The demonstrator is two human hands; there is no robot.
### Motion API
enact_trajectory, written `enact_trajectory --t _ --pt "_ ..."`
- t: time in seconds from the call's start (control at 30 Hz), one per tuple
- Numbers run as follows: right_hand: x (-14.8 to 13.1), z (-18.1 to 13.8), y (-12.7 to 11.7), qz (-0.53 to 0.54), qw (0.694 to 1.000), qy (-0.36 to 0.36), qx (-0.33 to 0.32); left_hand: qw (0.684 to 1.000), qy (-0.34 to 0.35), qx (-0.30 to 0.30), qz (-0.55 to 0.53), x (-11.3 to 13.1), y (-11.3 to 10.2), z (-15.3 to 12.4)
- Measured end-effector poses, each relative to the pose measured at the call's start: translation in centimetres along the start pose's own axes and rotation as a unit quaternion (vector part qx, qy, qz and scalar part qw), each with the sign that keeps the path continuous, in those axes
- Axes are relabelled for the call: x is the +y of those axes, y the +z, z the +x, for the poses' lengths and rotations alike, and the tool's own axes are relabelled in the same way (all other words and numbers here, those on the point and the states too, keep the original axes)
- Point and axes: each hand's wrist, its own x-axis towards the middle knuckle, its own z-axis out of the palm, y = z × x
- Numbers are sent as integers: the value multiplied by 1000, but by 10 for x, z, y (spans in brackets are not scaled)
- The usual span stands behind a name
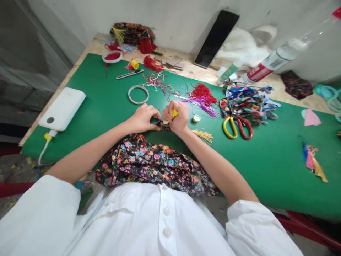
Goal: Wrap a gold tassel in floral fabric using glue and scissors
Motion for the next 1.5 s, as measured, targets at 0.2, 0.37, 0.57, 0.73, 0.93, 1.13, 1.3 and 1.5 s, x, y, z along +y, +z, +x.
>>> enact_trajectory --t 0.2,0.37,0.57,0.73,0.93,1.13,1.3,1.5 --pt "-14 7 -2 18 996 14 88 1000 -12 -5 -14 1 0 -1" --pt "-15 1 7 -52 998 -22 1 1000 -16 10 -13 0 1 -1" --pt "0 -3 9 -84 989 2 -121 1000 -7 20 0 -6 6 1" --pt "-2 1 9 -94 989 32 -107 1000 1 18 -13 -10 6 4" --pt "-6 3 8 -103 985 43 -132 1000 -13 12 -16 -6 5 3" --pt "-13 1 -5 -83 991 53 -94 999 -38 1 -27 2 1 1" --pt "-21 9 -15 -18 994 80 -78 999 -35 -3 -30 5 -3 0" --pt "-30 12 -4 22 997 -7 -69 999 -33 0 -24 4 -1 0"
